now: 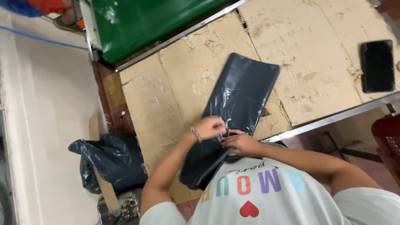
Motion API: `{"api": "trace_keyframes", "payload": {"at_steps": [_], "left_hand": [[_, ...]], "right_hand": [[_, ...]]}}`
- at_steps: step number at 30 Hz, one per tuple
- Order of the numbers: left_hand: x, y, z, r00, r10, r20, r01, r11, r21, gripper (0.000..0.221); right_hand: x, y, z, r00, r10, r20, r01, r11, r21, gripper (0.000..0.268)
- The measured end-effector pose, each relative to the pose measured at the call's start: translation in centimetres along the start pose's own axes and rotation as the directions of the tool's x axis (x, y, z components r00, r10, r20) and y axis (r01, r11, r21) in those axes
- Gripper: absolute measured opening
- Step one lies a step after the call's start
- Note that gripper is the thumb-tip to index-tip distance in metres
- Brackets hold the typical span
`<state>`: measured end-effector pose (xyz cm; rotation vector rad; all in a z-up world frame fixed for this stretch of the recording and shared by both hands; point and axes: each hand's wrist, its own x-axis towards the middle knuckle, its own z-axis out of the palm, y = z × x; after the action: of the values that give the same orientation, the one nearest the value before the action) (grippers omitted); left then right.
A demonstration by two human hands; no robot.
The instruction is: Folding plastic bags and placing them into a storage crate
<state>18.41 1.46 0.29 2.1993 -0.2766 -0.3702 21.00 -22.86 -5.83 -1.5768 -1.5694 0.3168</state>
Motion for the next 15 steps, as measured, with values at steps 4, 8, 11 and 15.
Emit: {"api": "trace_keyframes", "payload": {"at_steps": [4,8,11,15], "left_hand": [[2.8,-14.3,-2.8,0.900,0.282,0.332,0.022,0.732,-0.681,0.039],[1.7,-14.6,-1.1,0.933,-0.358,-0.036,0.330,0.891,-0.313,0.046],[1.6,-10.8,1.1,0.779,-0.458,-0.429,0.323,0.878,-0.353,0.033],[2.5,-8.7,3.6,0.664,-0.140,-0.735,0.397,0.898,0.188,0.020]], "right_hand": [[-4.3,3.1,-1.5,0.857,0.514,-0.039,-0.440,0.769,0.463,0.022],[-1.9,0.5,-6.1,0.128,0.985,0.115,-0.610,-0.013,0.792,0.075],[-2.1,0.5,-7.1,0.241,0.970,0.040,-0.393,0.060,0.918,0.036],[-6.6,5.6,-4.4,0.372,0.925,-0.073,-0.485,0.261,0.834,0.020]]}}
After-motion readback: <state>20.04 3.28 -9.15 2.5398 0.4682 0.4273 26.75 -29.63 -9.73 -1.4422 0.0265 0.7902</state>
